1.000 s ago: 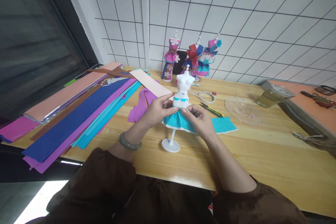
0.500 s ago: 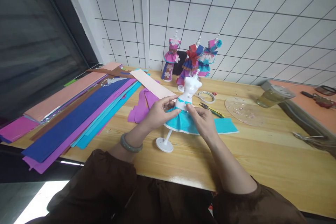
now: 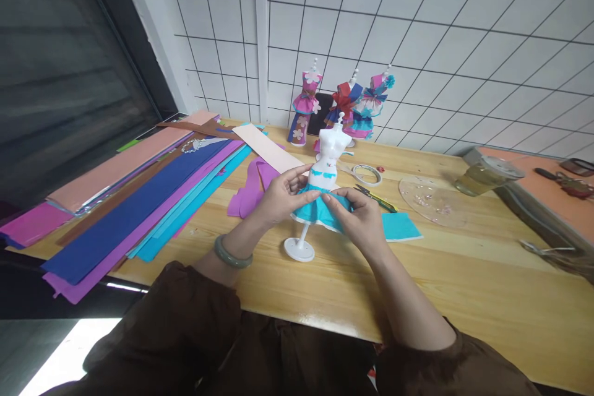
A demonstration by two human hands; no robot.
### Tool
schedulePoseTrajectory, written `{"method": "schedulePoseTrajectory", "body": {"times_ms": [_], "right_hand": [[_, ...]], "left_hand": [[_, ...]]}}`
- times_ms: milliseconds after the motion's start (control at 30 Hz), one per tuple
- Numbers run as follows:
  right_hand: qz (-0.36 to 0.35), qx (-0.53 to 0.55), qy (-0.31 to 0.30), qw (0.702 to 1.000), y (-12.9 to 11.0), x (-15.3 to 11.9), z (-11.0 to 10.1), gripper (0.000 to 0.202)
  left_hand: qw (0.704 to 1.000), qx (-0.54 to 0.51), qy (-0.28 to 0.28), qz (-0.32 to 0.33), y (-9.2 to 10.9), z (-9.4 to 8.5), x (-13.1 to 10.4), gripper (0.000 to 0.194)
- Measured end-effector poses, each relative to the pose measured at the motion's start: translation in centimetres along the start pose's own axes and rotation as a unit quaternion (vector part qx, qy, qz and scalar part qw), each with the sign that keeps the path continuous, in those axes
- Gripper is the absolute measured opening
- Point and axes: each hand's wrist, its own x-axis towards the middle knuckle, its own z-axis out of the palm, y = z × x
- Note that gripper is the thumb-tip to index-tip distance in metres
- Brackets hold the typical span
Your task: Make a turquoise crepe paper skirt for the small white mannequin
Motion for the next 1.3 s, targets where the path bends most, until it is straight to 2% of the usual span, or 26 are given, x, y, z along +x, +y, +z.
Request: {"method": "schedulePoseTrajectory", "body": {"times_ms": [267, 500, 833, 1000, 1133, 1300], "right_hand": [[-0.047, -0.039, 0.046, 0.997, -0.2, -0.3, 0.0, 0.022], [-0.096, -0.021, 0.024, 0.995, -0.6, -0.4, -0.1, 0.016], [-0.116, 0.006, -0.026, 0.993, -1.0, -0.4, -0.5, 0.016], [-0.117, -0.009, -0.015, 0.993, -1.0, -0.4, -0.6, 0.015], [-0.125, -0.006, -0.031, 0.992, -1.0, -0.4, -0.6, 0.016], [-0.100, -0.008, 0.013, 0.995, -0.7, -0.4, -0.4, 0.015]], "left_hand": [[1.000, 0.012, 0.009, 0.018, 0.0, 0.2, 0.0, 0.065], [0.997, 0.038, 0.016, 0.060, 0.0, 0.4, -0.2, 0.061], [0.994, 0.058, 0.014, 0.096, 0.3, 0.7, -0.6, 0.055], [0.993, 0.061, 0.011, 0.097, 0.2, 0.7, -0.6, 0.055], [0.994, 0.051, 0.018, 0.091, 0.3, 0.8, -0.5, 0.056], [0.996, 0.034, 0.014, 0.087, 0.3, 0.8, -0.5, 0.058]]}}
